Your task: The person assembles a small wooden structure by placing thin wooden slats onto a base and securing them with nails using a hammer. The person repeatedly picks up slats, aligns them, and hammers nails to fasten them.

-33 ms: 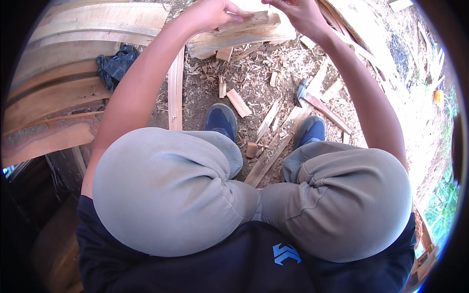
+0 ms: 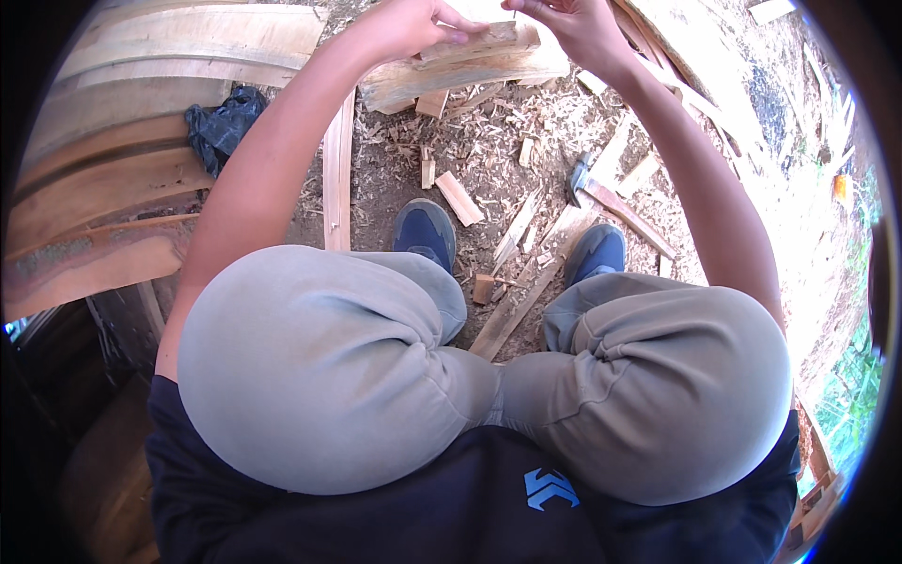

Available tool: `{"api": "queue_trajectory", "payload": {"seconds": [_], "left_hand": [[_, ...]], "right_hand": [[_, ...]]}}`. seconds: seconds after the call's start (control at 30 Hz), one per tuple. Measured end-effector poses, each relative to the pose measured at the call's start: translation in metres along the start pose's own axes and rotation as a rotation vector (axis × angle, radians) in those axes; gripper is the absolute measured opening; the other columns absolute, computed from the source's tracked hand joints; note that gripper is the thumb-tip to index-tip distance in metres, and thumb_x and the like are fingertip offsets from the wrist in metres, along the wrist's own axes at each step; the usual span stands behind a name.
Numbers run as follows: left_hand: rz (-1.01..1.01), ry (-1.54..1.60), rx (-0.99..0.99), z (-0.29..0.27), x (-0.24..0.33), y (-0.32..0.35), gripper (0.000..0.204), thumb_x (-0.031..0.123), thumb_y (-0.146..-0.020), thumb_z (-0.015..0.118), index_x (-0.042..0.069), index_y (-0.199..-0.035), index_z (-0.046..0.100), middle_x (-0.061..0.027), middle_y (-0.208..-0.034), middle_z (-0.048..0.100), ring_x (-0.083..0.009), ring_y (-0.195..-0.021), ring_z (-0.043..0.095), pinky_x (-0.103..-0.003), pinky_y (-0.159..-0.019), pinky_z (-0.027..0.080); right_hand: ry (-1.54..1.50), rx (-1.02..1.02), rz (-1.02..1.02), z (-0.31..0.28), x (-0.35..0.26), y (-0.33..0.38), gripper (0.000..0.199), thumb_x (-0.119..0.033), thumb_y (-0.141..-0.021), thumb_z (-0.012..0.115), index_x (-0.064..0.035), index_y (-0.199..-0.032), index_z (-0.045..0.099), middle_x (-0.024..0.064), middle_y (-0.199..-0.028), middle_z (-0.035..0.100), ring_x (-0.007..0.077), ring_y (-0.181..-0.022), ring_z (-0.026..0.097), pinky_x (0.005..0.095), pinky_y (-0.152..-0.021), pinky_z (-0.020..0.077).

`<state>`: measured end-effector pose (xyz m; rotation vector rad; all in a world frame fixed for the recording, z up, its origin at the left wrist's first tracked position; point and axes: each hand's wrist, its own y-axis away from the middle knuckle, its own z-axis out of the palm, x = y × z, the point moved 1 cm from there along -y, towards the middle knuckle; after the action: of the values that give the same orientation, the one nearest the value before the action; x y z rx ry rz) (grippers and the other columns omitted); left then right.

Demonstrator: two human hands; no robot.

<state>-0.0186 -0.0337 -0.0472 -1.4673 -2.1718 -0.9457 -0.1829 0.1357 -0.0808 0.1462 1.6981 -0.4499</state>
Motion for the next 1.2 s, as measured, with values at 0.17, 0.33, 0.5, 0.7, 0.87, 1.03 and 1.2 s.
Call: {"api": "queue_trajectory", "payload": {"seconds": [0.17,0.33,0.5,0.7,0.87,1.03,1.2], "left_hand": [[0.050,0.005,0.012,0.004,-0.012,-0.008,0.020,0.018,-0.093,0.075,0.012,-0.112,0.080,-0.0085,-0.088,0.079,-0.0084,-0.070,0.062,-0.030,-0.064,0.051],[0.010,0.004,0.017,0.008,-0.004,-0.007,0.020,0.017,-0.094,0.074,0.012,-0.113,0.080,-0.0083,-0.090,0.080,-0.0077,-0.074,0.064,-0.029,-0.067,0.052],[0.044,0.080,0.017,0.012,-0.016,-0.010,0.021,0.017,-0.094,0.074,0.013,-0.115,0.079,-0.0071,-0.092,0.080,-0.0073,-0.079,0.066,-0.028,-0.072,0.054],[0.012,0.101,0.015,0.005,0.007,0.000,0.021,0.017,-0.095,0.075,0.010,-0.114,0.079,-0.0071,-0.090,0.080,-0.0077,-0.080,0.067,-0.027,-0.073,0.054],[0.025,0.114,-0.006,0.008,-0.001,-0.007,0.019,0.017,-0.096,0.074,0.008,-0.112,0.079,-0.0075,-0.089,0.079,-0.0081,-0.079,0.067,-0.027,-0.073,0.054],[0.014,0.182,0.009,0.009,-0.004,-0.005,0.020,0.015,-0.095,0.074,0.011,-0.113,0.079,-0.0081,-0.095,0.080,-0.0088,-0.082,0.068,-0.028,-0.075,0.055],[0.052,-0.060,0.077,0.008,0.006,-0.003,0.024,0.021,-0.091,0.077,0.017,-0.114,0.079,-0.0121,-0.101,0.079,-0.0181,-0.089,0.073,-0.033,-0.079,0.056]], "right_hand": [[0.010,0.017,0.062,0.000,0.008,0.008,0.009,-0.002,-0.097,0.070,0.0030,-0.104,0.072,0.0045,-0.100,0.073,0.0096,-0.095,0.068,0.0253,-0.084,0.0553],[0.282,0.053,0.017,0.007,-0.003,0.017,0.007,-0.003,-0.094,0.073,0.0004,-0.100,0.074,0.0071,-0.095,0.076,0.0120,-0.091,0.071,0.0283,-0.081,0.0574],[0.417,0.017,-0.039,0.008,-0.007,0.017,0.009,-0.004,-0.091,0.074,-0.0018,-0.100,0.074,0.0088,-0.093,0.077,0.0141,-0.089,0.073,0.0304,-0.080,0.0578],[0.439,-0.029,-0.042,0.008,-0.013,0.016,0.010,-0.005,-0.093,0.072,-0.0024,-0.102,0.073,0.0089,-0.094,0.078,0.0172,-0.090,0.074,0.0323,-0.080,0.0580],[0.435,-0.050,-0.049,0.009,-0.013,0.016,0.009,-0.004,-0.093,0.071,-0.0016,-0.102,0.072,0.0102,-0.094,0.078,0.0198,-0.092,0.075,0.0342,-0.081,0.0582],[0.420,-0.064,-0.100,0.009,-0.008,0.013,0.010,-0.003,-0.093,0.071,-0.0005,-0.102,0.071,0.0117,-0.094,0.077,0.0205,-0.092,0.075,0.0343,-0.081,0.0580],[0.427,-0.026,-0.187,0.008,0.001,0.018,0.012,-0.001,-0.090,0.072,-0.0013,-0.102,0.071,0.0126,-0.093,0.075,0.0238,-0.090,0.074,0.0355,-0.079,0.0575]]}}
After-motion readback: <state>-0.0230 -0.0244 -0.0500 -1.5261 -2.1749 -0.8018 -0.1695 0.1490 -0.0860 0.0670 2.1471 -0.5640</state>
